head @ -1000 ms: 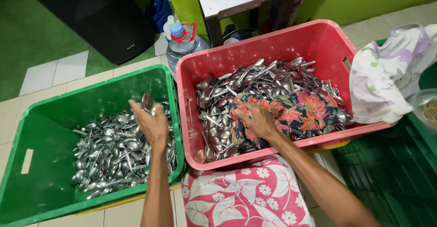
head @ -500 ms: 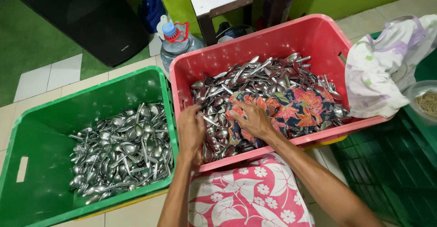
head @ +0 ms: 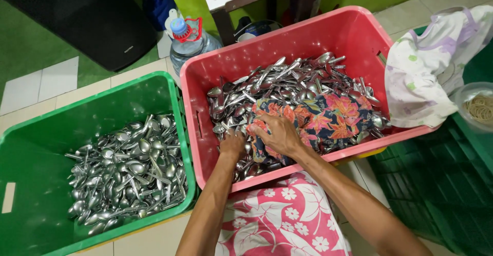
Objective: Wiping and sorting metal spoons from a pink bin into a green bin.
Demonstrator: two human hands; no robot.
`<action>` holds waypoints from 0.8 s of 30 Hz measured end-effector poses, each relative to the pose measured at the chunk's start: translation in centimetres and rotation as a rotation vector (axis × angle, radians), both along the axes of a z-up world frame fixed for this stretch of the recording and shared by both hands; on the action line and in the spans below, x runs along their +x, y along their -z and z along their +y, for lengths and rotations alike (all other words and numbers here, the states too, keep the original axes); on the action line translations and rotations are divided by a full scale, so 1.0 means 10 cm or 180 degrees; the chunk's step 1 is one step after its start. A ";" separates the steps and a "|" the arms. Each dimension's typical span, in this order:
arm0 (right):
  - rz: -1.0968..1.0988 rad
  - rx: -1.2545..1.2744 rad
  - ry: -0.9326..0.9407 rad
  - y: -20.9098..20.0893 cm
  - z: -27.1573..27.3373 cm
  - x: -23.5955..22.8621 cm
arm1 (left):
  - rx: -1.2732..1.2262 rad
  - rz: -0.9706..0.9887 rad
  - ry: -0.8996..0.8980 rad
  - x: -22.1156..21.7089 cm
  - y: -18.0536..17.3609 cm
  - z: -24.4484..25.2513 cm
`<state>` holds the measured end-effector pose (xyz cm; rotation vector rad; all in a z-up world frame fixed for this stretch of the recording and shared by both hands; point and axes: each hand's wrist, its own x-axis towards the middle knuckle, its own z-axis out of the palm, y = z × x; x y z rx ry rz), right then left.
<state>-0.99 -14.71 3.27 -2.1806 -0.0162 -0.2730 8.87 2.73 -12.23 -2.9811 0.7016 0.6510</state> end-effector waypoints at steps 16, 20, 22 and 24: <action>-0.0035 0.0043 -0.0106 -0.11 0.01 -0.05 | 0.0088 -0.0959 0.0825 0.12 0.81 0.17; 0.0059 0.0014 -0.0049 -0.11 -0.02 -0.02 | 0.0082 -0.0217 0.0539 0.11 0.51 0.15; 0.0090 0.0009 -0.0027 -0.14 -0.01 -0.05 | -0.0009 0.0096 0.0376 -0.05 0.12 0.18; 0.0184 0.0049 -0.0039 -0.23 -0.01 -0.07 | 0.0121 0.0243 0.0392 -0.13 -0.25 0.18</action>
